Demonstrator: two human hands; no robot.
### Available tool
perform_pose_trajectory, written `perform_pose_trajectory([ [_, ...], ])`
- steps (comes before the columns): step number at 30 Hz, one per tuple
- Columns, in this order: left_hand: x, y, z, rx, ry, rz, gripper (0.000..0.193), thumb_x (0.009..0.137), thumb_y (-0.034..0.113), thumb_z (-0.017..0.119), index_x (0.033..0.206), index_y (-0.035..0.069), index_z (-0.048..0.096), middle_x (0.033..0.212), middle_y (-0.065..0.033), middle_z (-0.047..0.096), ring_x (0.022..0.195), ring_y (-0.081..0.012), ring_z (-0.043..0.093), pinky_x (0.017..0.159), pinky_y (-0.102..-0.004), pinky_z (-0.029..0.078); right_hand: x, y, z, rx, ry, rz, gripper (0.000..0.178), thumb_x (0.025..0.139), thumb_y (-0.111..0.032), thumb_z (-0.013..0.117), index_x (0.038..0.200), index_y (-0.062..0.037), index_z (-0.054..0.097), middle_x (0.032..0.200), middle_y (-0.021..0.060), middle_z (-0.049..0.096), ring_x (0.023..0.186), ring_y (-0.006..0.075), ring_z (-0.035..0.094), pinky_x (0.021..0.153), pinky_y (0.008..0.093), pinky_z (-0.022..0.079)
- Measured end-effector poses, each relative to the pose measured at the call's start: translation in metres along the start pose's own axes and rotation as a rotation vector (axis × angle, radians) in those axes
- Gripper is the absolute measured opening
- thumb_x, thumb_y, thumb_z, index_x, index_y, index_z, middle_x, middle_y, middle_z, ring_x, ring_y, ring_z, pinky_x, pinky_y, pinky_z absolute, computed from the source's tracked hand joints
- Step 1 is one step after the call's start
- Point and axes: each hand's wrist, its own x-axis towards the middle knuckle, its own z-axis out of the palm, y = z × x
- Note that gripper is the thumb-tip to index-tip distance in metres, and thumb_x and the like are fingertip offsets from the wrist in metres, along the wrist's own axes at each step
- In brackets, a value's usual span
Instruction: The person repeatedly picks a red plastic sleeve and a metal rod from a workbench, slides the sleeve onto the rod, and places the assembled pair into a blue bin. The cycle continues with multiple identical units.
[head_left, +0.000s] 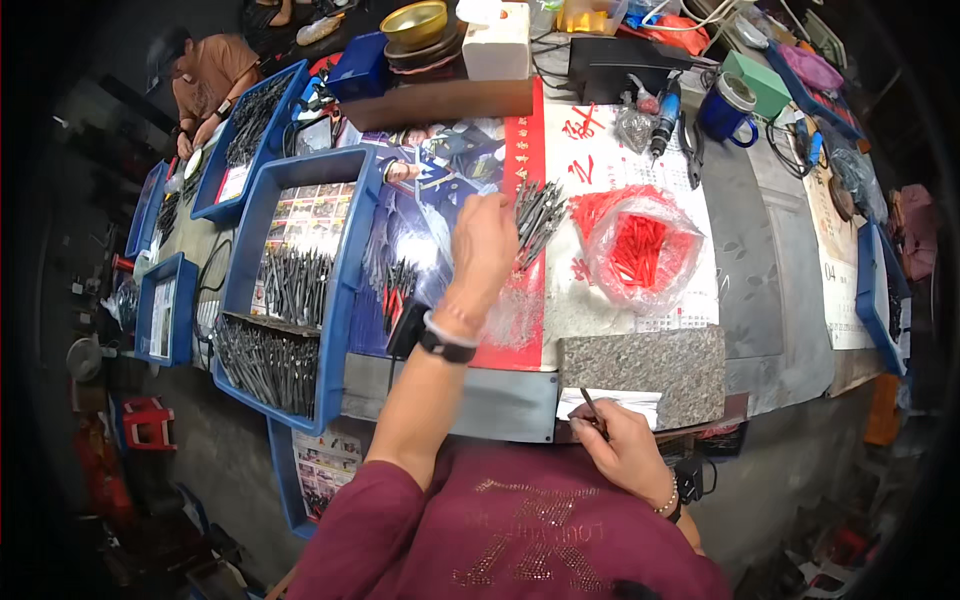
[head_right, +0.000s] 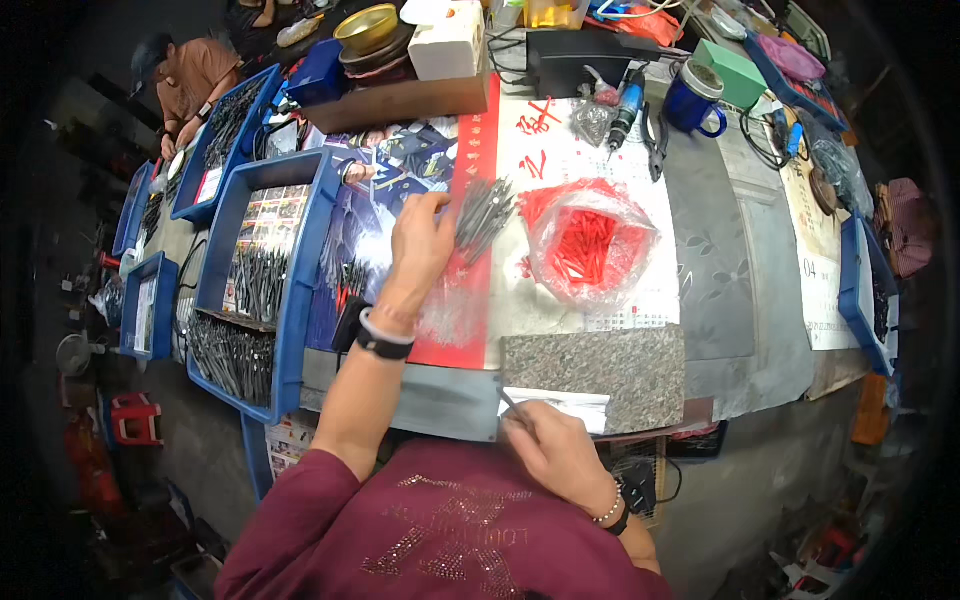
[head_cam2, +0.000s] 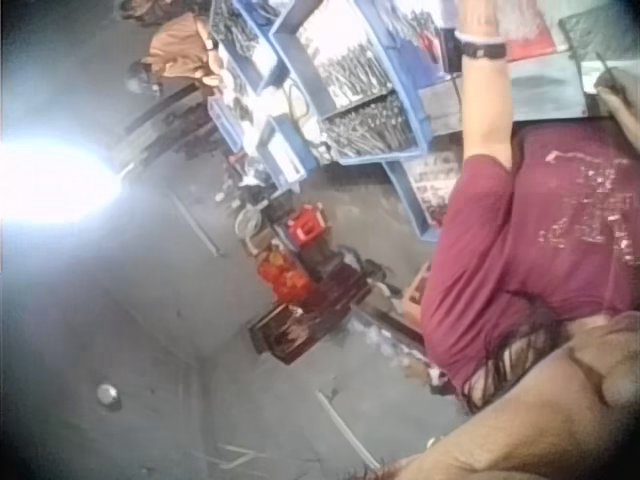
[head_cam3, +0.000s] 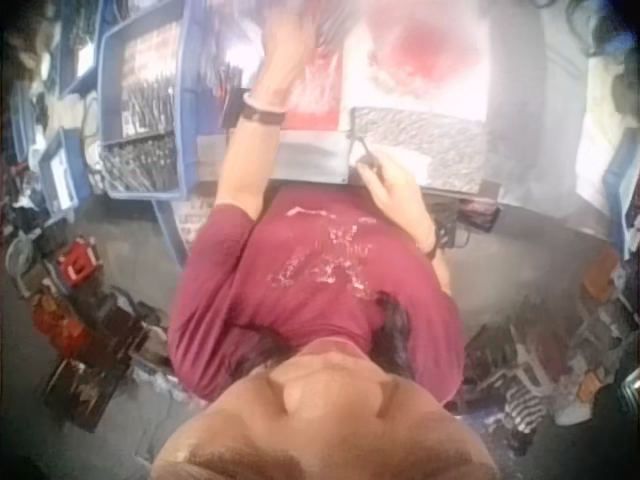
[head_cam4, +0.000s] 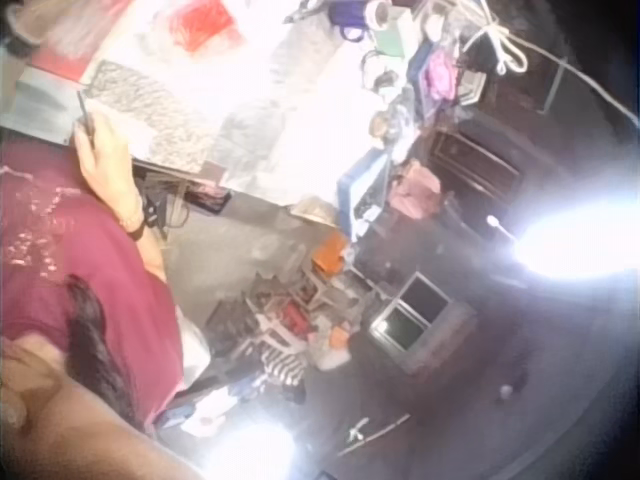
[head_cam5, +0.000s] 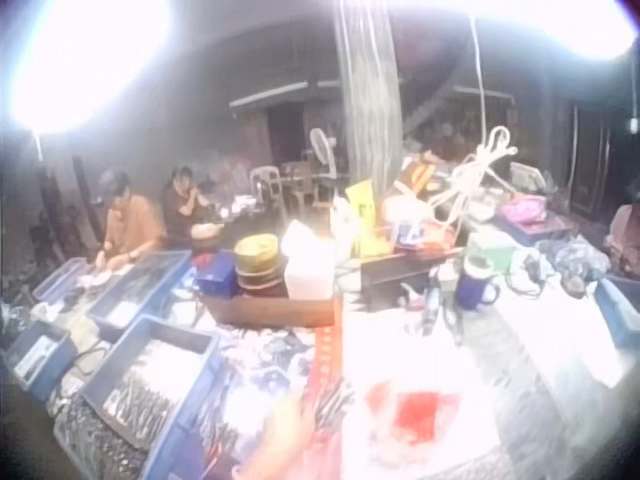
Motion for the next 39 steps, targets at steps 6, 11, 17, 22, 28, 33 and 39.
perform_pose_trajectory([
  [6,0.034,-0.012,0.041,0.196,-0.167,-0.241,0.021,0.079,0.020,0.061,0.090,0.003,0.068,0.090,-0.0210,0.068,0.091,-0.0385,0.065,0.080,-0.0460,0.050,-0.014,0.011,-0.007,0.002,0.063,0.026,0.016,0.090,-0.011,0.062,0.100,0.0012,0.062,0.085,0.0194,0.066,0.076,0.0350,0.066,0.067,0.0360,0.051],
  [11,0.041,-0.020,0.039,0.245,-0.304,-0.255,0.021,0.080,0.020,0.060,0.085,0.001,0.067,0.089,-0.0234,0.068,0.089,-0.0409,0.065,0.080,-0.0482,0.050,-0.013,0.017,-0.005,0.020,0.057,0.020,0.017,0.090,-0.014,0.062,0.100,0.0005,0.062,0.089,0.0189,0.066,0.080,0.0365,0.066,0.070,0.0381,0.052],
  [17,0.033,-0.020,0.028,0.200,-0.253,-0.223,0.027,0.081,0.016,0.060,0.098,-0.005,0.064,0.096,-0.0304,0.066,0.095,-0.0459,0.064,0.083,-0.0508,0.050,-0.009,0.017,0.001,-0.014,-0.026,-0.014,0.017,0.091,-0.016,0.062,0.100,-0.0016,0.062,0.091,0.0184,0.065,0.084,0.0388,0.064,0.071,0.0409,0.051],
  [22,0.034,-0.019,0.023,0.283,-0.441,-0.233,0.028,0.081,0.016,0.061,0.099,-0.005,0.063,0.100,-0.0296,0.066,0.098,-0.0453,0.063,0.086,-0.0504,0.050,-0.011,0.016,0.005,-0.035,-0.051,-0.019,0.018,0.091,-0.016,0.061,0.101,-0.0019,0.062,0.091,0.0194,0.065,0.083,0.0401,0.063,0.070,0.0429,0.050],
  [28,0.031,-0.017,0.029,0.251,-0.337,-0.285,0.037,0.084,0.020,0.062,0.109,-0.008,0.057,0.099,-0.0315,0.066,0.098,-0.0452,0.064,0.086,-0.0516,0.050,-0.016,0.015,0.012,-0.066,-0.054,-0.018,0.018,0.091,-0.017,0.061,0.098,0.0000,0.061,0.084,0.0198,0.064,0.077,0.0387,0.062,0.068,0.0421,0.049],
  [33,0.042,-0.016,0.023,0.201,-0.487,-0.317,0.038,0.084,0.028,0.061,0.096,-0.007,0.068,0.100,-0.0302,0.066,0.099,-0.0459,0.064,0.087,-0.0481,0.051,-0.020,0.015,0.015,-0.118,-0.048,-0.019,0.017,0.091,-0.015,0.062,0.098,0.0009,0.063,0.081,0.0172,0.064,0.073,0.0334,0.064,0.067,0.0366,0.049],
  [39,0.036,-0.010,0.020,0.182,-0.386,-0.278,0.029,0.077,0.020,0.062,0.088,-0.006,0.070,0.093,-0.0299,0.067,0.094,-0.0438,0.066,0.083,-0.0457,0.052,-0.023,0.009,0.020,-0.106,-0.036,-0.110,0.018,0.091,-0.016,0.063,0.098,0.0008,0.062,0.082,0.0171,0.065,0.076,0.0340,0.064,0.068,0.0370,0.049],
])
